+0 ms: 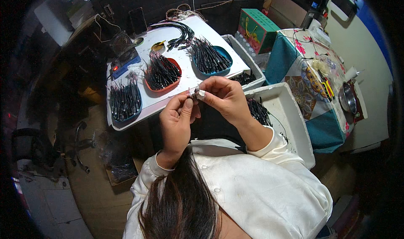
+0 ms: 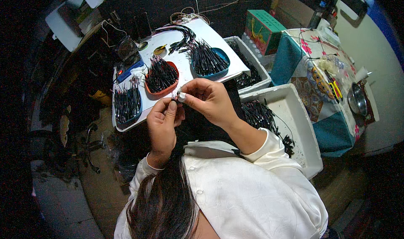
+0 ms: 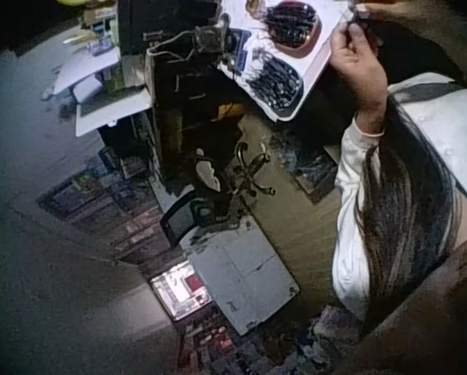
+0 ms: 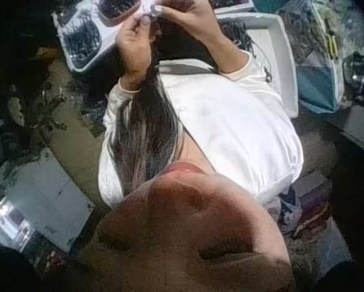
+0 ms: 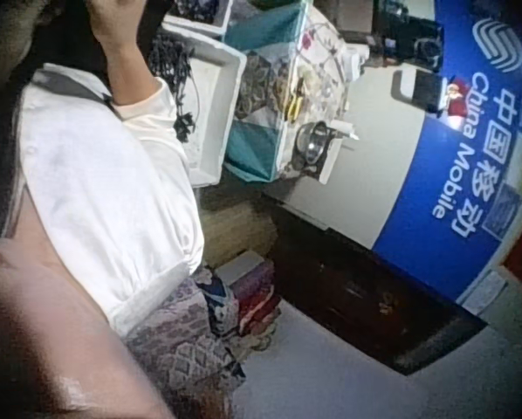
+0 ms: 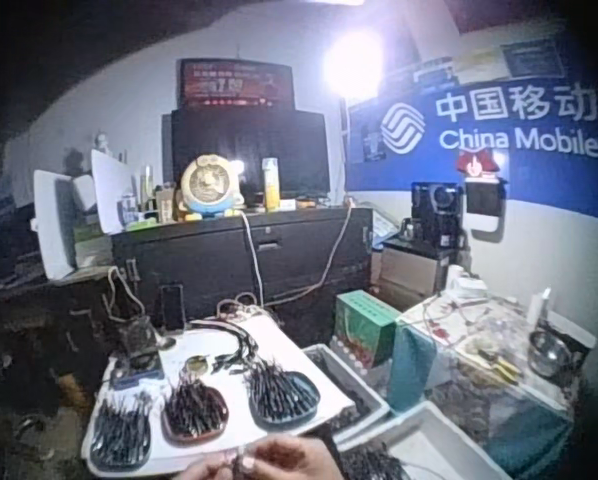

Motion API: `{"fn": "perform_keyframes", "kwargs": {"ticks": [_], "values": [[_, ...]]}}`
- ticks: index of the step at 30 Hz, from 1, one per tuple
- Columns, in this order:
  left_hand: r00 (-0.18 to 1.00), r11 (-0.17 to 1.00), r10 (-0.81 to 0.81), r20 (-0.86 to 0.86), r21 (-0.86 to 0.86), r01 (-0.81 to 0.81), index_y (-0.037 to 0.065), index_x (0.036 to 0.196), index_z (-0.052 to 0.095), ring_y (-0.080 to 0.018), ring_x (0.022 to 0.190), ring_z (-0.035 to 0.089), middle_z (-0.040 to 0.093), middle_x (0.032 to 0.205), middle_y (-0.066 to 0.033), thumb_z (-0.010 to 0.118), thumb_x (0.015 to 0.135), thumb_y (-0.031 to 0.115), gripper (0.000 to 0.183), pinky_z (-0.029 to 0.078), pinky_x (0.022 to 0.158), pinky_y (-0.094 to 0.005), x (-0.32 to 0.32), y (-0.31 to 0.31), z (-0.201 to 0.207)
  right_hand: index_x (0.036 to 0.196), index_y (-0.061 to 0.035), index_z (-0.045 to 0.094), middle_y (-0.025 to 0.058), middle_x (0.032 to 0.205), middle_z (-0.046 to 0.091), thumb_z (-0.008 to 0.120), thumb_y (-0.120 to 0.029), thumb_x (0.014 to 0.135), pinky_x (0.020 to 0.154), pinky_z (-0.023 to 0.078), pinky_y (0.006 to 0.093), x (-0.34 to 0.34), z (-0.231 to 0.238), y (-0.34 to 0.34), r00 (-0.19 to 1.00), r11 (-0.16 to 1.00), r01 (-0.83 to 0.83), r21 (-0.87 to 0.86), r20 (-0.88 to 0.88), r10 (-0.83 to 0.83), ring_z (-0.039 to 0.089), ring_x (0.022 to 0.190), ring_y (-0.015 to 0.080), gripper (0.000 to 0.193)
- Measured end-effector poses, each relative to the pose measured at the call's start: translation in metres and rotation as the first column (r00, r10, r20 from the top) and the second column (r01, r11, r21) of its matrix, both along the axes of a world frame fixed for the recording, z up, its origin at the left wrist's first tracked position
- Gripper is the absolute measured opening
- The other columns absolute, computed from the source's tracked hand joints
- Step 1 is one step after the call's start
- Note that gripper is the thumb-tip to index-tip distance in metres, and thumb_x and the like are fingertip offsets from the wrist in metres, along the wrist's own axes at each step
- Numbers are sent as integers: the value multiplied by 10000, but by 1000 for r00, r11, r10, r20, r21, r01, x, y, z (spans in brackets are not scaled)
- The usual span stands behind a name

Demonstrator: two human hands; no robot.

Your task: The person repeatedly picks black wires from trays, attaches small white connectors to the wire ends, and places the finished units into a white bin. The process is continuous and repetitive throughout the clip.

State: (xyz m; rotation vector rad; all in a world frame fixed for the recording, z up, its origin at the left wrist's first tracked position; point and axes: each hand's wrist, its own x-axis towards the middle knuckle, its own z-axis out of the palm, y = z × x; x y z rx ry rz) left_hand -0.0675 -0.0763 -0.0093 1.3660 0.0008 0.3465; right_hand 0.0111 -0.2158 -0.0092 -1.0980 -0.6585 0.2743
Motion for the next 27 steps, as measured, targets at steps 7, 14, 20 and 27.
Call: {"fn": "perform_keyframes", "kwargs": {"ticks": [7,14,20,27], "values": [[987,983,-127,94,-123,138,-17,1045,588,-25,607,458,577,760,-3,523,982,137,179,314,513,-157,-1,2,-3,1068,46,598,83,934,650,627,-106,904,695,520,235,-1,-10,9,716,860,-322,396,-493,495,630,809,124,226],[990,976,-137,37,-168,142,-48,1012,616,-24,597,458,594,740,-25,528,976,118,191,305,499,-157,-5,2,-2,1075,3,572,61,947,619,606,-82,910,694,525,233,1,-8,4,806,891,-317,326,-403,434,609,821,111,189],[970,965,-242,22,-99,243,-53,1037,629,-26,590,447,608,748,-41,538,970,108,197,316,501,-159,-8,5,-1,1084,18,569,56,905,606,613,-98,915,686,523,233,7,-4,-2,773,854,-435,285,-368,516,589,782,104,210],[946,941,-318,-60,-145,306,-50,999,635,-24,554,426,602,717,-34,543,967,108,185,308,494,-159,-8,8,1,1044,14,546,43,851,577,644,-129,899,633,488,229,6,-7,-8,768,878,-423,223,-426,478,575,723,104,226]]}}
